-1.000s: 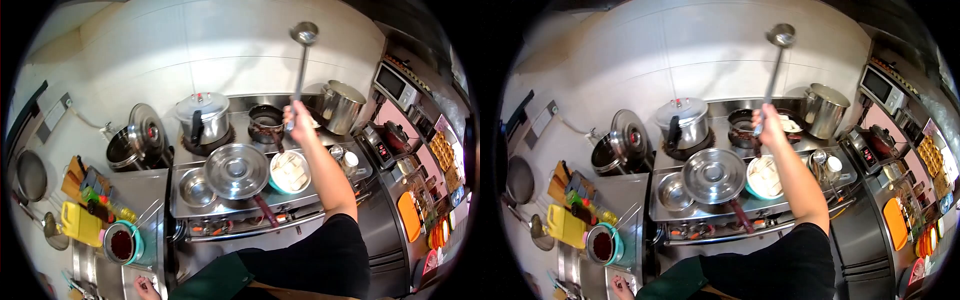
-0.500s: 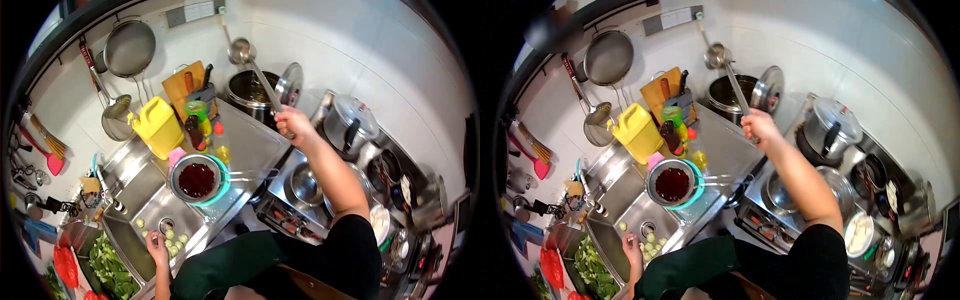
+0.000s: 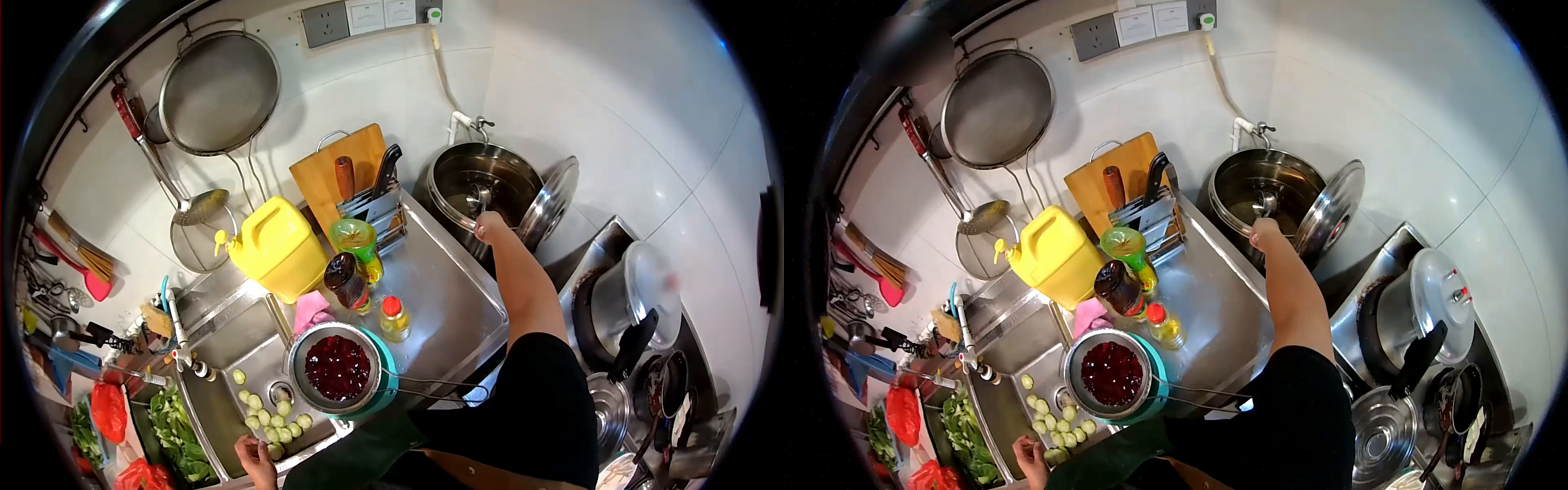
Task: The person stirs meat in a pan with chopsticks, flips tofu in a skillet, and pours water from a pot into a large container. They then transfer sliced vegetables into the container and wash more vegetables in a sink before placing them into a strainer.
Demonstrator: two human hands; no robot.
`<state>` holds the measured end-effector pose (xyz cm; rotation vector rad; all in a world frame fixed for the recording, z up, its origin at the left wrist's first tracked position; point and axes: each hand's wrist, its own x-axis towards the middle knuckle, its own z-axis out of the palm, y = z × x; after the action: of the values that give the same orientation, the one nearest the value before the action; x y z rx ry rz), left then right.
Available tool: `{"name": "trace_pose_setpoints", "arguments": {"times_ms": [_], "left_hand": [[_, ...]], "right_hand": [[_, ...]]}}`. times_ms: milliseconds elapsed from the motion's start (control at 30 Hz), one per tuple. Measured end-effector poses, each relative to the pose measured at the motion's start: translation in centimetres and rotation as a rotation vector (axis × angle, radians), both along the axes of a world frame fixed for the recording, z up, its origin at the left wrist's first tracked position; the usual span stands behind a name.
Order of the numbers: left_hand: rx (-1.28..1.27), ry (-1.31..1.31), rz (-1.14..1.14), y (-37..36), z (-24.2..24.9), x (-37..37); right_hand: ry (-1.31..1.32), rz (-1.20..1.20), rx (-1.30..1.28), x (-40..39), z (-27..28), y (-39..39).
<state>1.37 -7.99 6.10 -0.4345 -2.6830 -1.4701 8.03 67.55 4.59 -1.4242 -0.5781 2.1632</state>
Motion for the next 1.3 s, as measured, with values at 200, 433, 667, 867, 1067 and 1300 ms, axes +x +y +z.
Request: {"name": "trace_pose_setpoints", "arguments": {"times_ms": [200,433,667,867,1067,1300], "left_hand": [[-0.039,-0.081,-0.062,4.9,2.7,0.9],[-0.063,-0.033,-0.166,5.4,3.7,-0.2],[0.046,0.023,-0.366,3.2,2.9,0.7],[0.192,0.017,-0.57,1.0,1.3,2.8],[0.179,-0.035,-0.746,1.0,1.0,5.9],[0.175,0.057,-0.89,4.7,2.8,10.6]], "right_hand": [[0.842,-0.206,-0.411,2.1,-1.3,-2.2],[1.136,-0.09,-0.463,7.9,6.3,-10.9],[1.271,0.133,-0.298,14.7,19.3,-18.5],[1.396,-0.002,-0.28,22.8,31.9,-27.2],[1.341,-0.199,0.083,32.9,39.0,-36.2],[1.32,-0.371,0.367,49.2,38.6,-45.5]]}}
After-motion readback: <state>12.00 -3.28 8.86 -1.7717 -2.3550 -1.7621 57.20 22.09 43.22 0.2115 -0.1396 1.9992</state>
